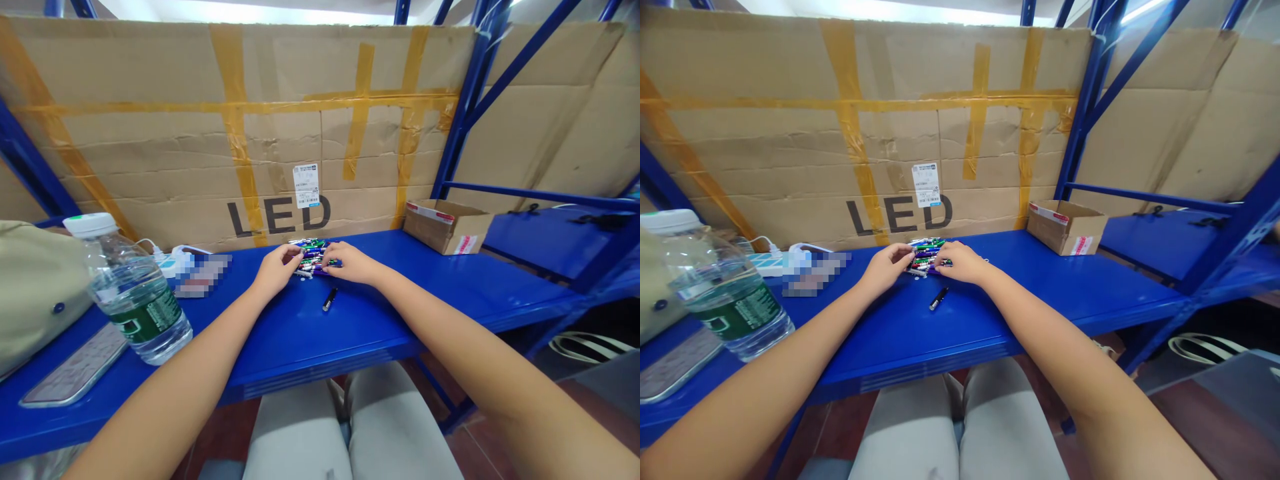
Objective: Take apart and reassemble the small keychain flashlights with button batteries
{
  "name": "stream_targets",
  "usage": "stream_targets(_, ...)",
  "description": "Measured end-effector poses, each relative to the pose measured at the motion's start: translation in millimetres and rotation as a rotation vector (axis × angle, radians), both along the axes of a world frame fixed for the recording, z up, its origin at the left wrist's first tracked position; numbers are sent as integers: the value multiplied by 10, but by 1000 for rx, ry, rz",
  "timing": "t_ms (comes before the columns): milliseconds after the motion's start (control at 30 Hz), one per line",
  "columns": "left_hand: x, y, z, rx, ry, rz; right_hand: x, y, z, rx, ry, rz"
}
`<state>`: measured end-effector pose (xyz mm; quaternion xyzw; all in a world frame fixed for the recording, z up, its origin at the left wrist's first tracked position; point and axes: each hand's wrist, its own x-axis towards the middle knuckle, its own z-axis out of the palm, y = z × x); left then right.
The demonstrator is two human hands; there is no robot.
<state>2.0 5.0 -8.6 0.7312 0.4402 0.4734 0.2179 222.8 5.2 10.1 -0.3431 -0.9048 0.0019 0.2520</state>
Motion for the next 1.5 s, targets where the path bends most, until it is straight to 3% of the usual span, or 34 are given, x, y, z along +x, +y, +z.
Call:
stream_targets(133,1,-22,23,2,34,-11,139,87,-3,-91,-88,4)
stream_targets(300,18,-78,72,4,87,-8,413,237,1,-109,-30,-301)
stream_targets(367,19,-84,77,9,107,-16,484,289,-27,-144,-49,-349)
stream_targets(667,49,-88,63,15,147,-37,454,460,-189,-204,-116,-348)
stream_targets(933,78,-81,50,0,162,-53,391,501,-162,-310,-134,-375)
stream_targets(1167,87,-85,38,12,175,-52,399,510,-178,-236,-132,-442)
stream_targets(1500,102,-109,46,14,180,-51,363,461,-128,-250,-164,-462)
